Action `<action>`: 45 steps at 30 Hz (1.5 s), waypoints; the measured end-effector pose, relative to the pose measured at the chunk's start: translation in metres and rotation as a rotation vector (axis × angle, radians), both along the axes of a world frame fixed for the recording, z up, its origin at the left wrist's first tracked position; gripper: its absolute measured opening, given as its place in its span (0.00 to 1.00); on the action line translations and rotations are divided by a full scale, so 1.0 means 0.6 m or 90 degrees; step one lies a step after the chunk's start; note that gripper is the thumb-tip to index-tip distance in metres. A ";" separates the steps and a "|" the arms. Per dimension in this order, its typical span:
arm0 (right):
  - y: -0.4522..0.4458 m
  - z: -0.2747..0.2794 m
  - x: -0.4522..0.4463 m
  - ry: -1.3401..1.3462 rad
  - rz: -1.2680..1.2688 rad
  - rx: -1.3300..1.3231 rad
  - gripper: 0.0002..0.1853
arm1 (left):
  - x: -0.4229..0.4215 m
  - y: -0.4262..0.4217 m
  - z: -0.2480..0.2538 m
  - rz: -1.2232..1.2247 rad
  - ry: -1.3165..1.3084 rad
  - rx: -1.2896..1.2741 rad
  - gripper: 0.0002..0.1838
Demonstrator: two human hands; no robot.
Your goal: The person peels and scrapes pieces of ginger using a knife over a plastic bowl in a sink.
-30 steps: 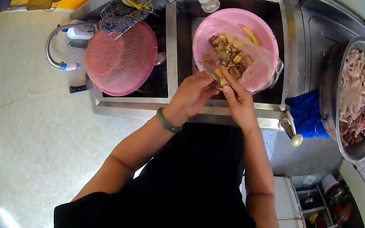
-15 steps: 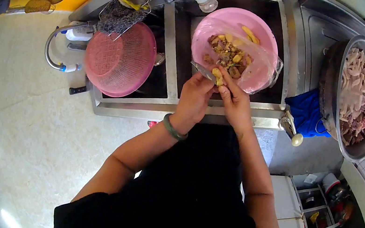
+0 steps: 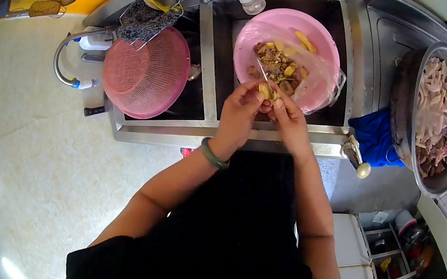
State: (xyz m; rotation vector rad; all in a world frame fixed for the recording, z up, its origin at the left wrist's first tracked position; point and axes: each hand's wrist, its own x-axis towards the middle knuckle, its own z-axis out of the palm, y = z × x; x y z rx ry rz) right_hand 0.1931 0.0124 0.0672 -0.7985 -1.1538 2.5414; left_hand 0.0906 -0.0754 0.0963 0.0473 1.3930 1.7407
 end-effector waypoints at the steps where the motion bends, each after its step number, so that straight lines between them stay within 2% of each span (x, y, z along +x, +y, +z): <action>1: 0.009 -0.005 0.008 0.011 0.024 -0.059 0.22 | -0.007 -0.002 0.000 0.000 -0.036 0.031 0.16; 3: 0.012 -0.008 0.013 -0.011 0.046 -0.090 0.22 | -0.014 -0.004 0.001 -0.001 -0.107 0.094 0.16; 5: 0.009 -0.004 0.010 -0.073 0.042 -0.037 0.23 | -0.014 -0.003 0.008 -0.009 -0.097 0.094 0.17; 11: -0.001 0.016 0.001 -0.060 0.016 0.324 0.24 | -0.015 -0.001 0.014 0.004 -0.132 0.086 0.16; 17: -0.004 0.023 0.007 -0.117 0.053 0.370 0.24 | -0.018 -0.010 -0.005 0.027 -0.146 0.080 0.15; 20: -0.006 0.012 0.009 -0.155 0.072 0.338 0.24 | -0.016 -0.015 -0.004 0.018 -0.158 0.086 0.18; 23: -0.010 0.015 0.006 -0.101 0.032 0.303 0.24 | -0.021 -0.023 -0.013 -0.010 -0.181 0.097 0.17; 26: -0.015 -0.004 0.009 -0.180 0.028 0.378 0.23 | -0.014 -0.029 -0.023 -0.020 -0.219 0.088 0.14; 29: -0.017 -0.022 0.011 -0.094 -0.027 0.184 0.22 | -0.011 -0.023 -0.012 0.003 -0.246 0.069 0.10; 32: -0.015 -0.002 0.013 -0.092 -0.020 0.160 0.23 | -0.017 -0.022 -0.014 -0.022 -0.249 0.084 0.10; 35: -0.010 0.007 0.016 -0.122 0.042 0.187 0.23 | -0.022 -0.024 -0.010 -0.052 -0.213 0.080 0.12; 42: -0.021 0.001 0.014 -0.128 -0.006 0.249 0.22 | -0.017 -0.018 0.010 -0.060 -0.141 0.038 0.13; 45: -0.025 -0.006 0.013 -0.156 -0.020 0.280 0.20 | -0.012 -0.017 0.010 -0.073 -0.114 -0.001 0.11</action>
